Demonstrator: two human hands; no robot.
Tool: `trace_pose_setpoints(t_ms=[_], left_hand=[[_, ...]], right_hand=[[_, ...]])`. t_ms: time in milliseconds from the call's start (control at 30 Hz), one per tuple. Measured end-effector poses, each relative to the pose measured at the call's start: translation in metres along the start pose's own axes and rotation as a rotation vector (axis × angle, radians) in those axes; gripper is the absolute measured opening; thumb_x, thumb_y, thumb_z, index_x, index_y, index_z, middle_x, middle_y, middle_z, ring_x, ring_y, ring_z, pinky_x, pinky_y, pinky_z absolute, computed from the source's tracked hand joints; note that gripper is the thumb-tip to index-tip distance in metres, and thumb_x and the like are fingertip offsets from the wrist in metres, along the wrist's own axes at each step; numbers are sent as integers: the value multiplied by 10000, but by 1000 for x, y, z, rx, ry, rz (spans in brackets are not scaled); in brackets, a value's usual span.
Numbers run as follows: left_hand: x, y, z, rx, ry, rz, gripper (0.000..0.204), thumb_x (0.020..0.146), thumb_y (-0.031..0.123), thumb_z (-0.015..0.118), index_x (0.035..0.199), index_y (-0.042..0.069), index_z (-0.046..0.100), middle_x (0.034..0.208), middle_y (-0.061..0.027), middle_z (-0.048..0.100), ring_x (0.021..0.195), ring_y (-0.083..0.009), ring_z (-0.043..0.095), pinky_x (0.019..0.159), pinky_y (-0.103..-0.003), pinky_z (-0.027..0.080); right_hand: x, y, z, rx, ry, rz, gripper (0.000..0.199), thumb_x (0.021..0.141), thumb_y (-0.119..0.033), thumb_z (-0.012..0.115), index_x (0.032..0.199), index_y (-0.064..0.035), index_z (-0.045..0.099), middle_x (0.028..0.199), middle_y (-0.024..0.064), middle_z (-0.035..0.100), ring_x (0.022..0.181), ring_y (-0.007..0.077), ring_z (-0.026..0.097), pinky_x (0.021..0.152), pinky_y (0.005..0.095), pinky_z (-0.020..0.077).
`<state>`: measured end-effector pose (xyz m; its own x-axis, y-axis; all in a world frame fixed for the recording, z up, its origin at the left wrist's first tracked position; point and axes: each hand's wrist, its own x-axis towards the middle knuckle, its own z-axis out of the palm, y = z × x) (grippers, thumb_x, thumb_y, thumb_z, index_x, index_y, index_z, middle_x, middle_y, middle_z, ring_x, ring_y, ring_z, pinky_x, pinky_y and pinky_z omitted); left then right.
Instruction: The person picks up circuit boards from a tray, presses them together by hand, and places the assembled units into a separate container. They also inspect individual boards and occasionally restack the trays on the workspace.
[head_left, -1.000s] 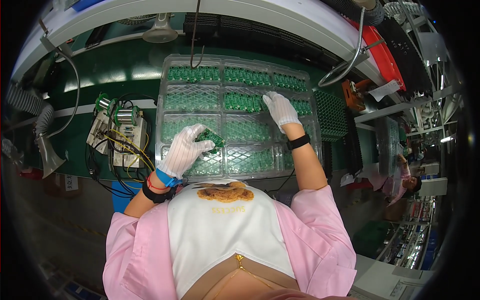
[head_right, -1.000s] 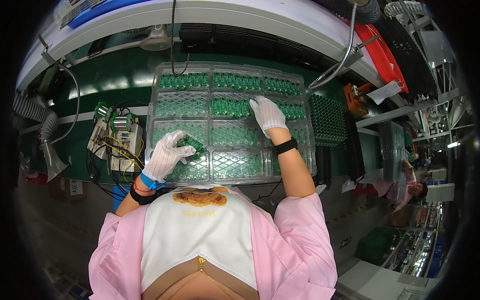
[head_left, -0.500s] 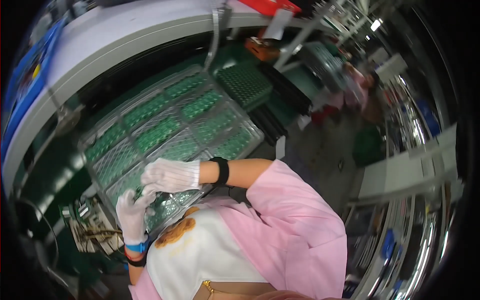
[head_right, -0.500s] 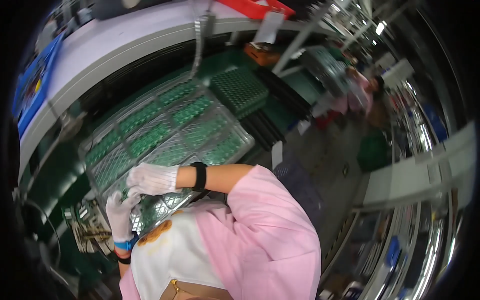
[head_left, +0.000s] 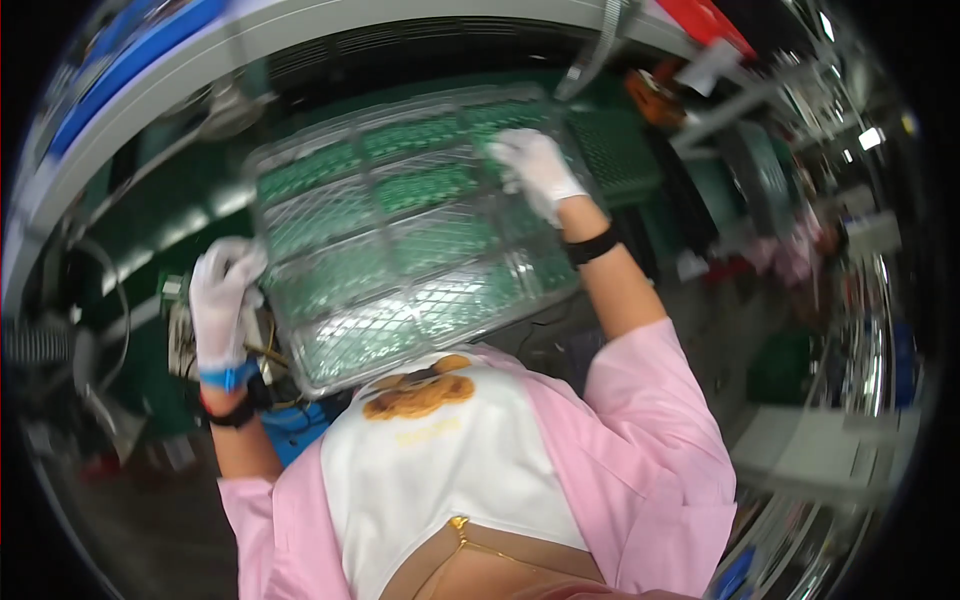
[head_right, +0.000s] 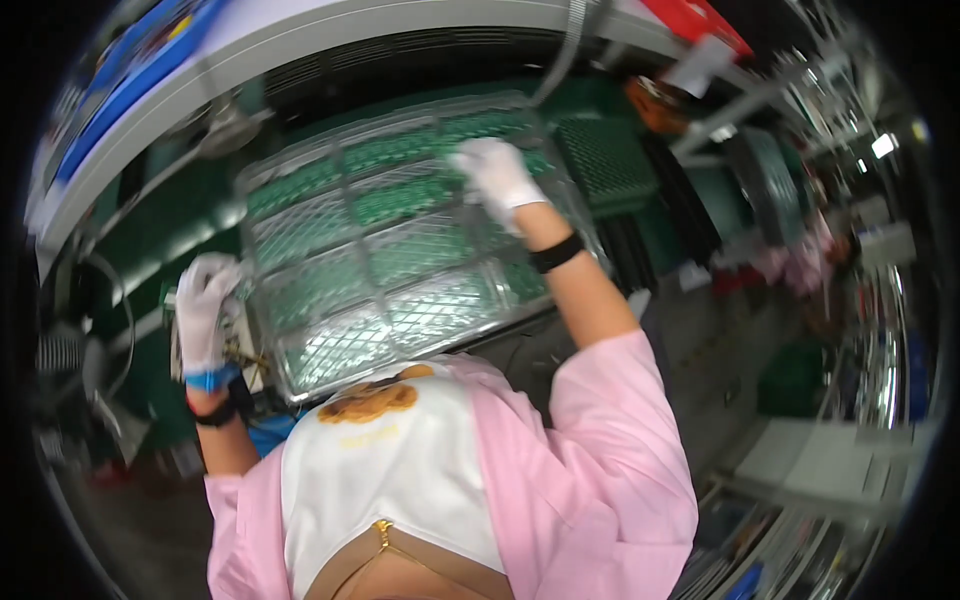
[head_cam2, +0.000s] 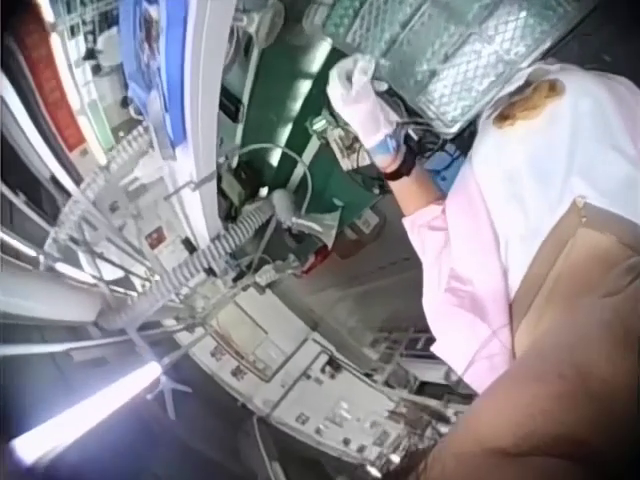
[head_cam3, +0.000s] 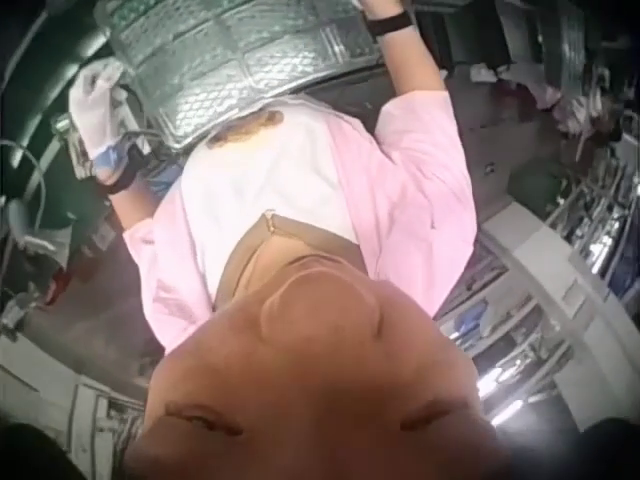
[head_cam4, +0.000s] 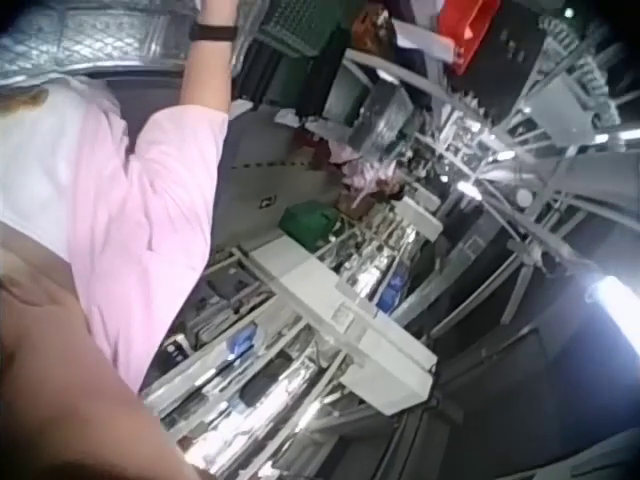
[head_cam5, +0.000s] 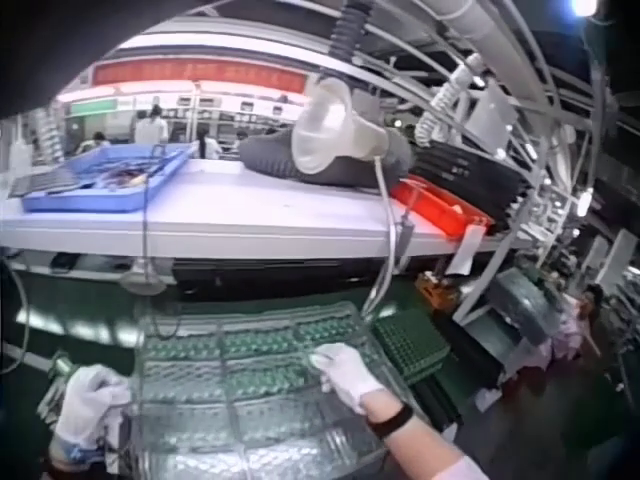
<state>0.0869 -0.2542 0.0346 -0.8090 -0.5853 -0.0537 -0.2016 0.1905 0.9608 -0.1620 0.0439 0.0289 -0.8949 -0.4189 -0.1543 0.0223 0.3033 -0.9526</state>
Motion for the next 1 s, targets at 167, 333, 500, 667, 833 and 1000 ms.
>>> trace_pose_setpoints(t_ms=[167, 333, 500, 667, 833, 1000], left_hand=[[46, -35, -13, 98, 90, 8, 317, 756, 103, 728, 1006, 1, 562, 739, -26, 604, 555, -78, 537, 446, -221, 396], [85, -87, -15, 148, -3, 191, 178, 759, 85, 734, 865, 7, 615, 774, -58, 654, 684, -118, 609, 621, -240, 484], [102, -91, -1, 252, -33, 119, 185, 734, 135, 756, 831, 12, 658, 788, -69, 668, 756, -133, 634, 679, -249, 488], [109, -96, 8, 559, -20, 314, 231, 654, 260, 791, 767, 82, 694, 823, -62, 647, 832, -200, 627, 733, -316, 487], [125, -104, 18, 795, 7, 479, 203, 626, 257, 804, 730, 116, 702, 964, -75, 617, 983, -258, 574, 842, -370, 460], [132, -131, -4, 814, 75, 527, 365, 594, 214, 812, 898, 74, 664, 998, -113, 601, 983, -299, 559, 848, -384, 452]], right_hand=[[49, 44, 8, -376, 72, -2, 222, 824, -157, 664, 969, 3, 611, 822, 139, 630, 662, 201, 635, 546, 328, 508], [64, 81, 27, -946, 209, -431, 229, 780, -126, 686, 974, -30, 609, 853, 179, 647, 805, 307, 645, 688, 399, 520], [49, 61, 39, -988, 176, -215, 274, 772, -188, 703, 988, -51, 603, 927, 195, 637, 941, 343, 619, 805, 449, 491], [27, 55, 18, -857, 220, -361, 363, 779, -188, 706, 1090, -59, 570, 903, 178, 625, 899, 333, 619, 788, 430, 496], [-18, 41, -31, -804, 172, -420, 370, 787, -147, 701, 1123, -43, 584, 900, 136, 635, 807, 291, 613, 740, 380, 492], [-38, 60, -135, -854, 263, -434, 367, 794, -140, 690, 1130, -40, 579, 901, 150, 641, 817, 291, 617, 749, 377, 489]])
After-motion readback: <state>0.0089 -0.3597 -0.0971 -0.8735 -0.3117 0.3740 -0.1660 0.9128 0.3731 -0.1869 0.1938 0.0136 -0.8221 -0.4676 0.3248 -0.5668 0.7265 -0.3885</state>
